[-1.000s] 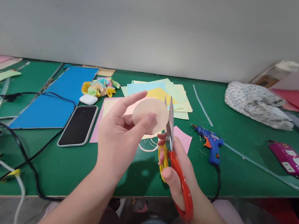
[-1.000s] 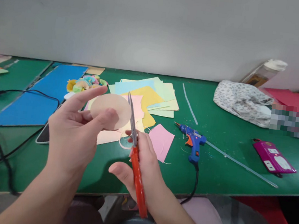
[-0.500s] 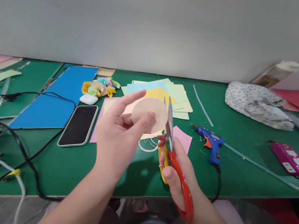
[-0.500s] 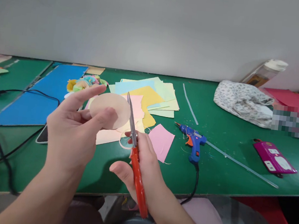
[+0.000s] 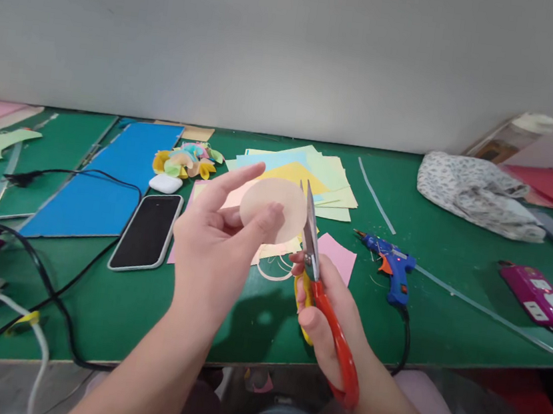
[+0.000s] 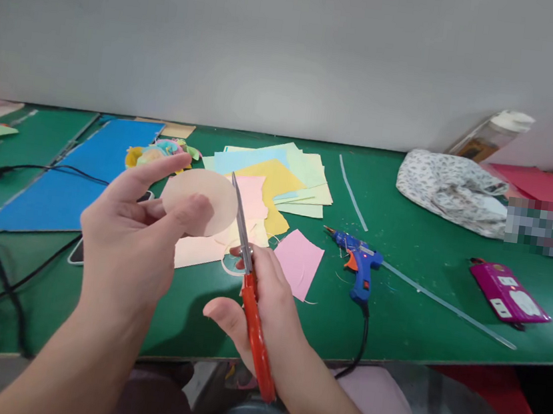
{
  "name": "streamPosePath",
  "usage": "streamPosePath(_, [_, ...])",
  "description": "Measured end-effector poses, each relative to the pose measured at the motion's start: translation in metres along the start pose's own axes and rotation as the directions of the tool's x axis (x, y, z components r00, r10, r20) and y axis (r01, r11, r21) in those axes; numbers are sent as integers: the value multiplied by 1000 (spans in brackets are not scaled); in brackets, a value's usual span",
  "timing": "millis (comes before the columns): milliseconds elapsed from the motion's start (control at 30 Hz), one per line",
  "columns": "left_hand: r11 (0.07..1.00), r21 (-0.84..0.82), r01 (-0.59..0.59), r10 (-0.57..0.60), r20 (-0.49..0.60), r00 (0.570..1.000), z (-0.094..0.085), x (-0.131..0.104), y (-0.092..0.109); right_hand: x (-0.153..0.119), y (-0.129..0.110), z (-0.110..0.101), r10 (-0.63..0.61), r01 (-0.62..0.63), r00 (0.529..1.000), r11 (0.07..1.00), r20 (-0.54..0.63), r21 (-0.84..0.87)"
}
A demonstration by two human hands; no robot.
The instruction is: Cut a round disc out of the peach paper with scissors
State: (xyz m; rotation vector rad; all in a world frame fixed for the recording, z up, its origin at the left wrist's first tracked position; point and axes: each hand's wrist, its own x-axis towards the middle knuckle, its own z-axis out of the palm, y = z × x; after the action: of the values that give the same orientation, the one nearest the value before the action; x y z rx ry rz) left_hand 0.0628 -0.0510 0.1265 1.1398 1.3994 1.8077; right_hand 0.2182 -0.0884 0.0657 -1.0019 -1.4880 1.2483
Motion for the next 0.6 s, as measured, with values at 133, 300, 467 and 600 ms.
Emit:
streamPosePath(133, [1000,-13,2,-2,-1,1000,-1,1,-1,0,1,0,-15,14,1000,1000,-10,-16])
streamPosePath(300, [1000,-17,10,-10,-11,1000,-1,0,2,-1,-1,-2,-19,20,1000,998,18,-57])
streamPosePath(467, [996,20,88,-88,-7,996,-1,-3,12,-1,-1,-1,-24,22,1000,997,-20,-70])
streamPosePath(600, [997,42,58,-59,19,998,-2,-2,10,-1,-1,-2,-10,11,1000,996,11,-87])
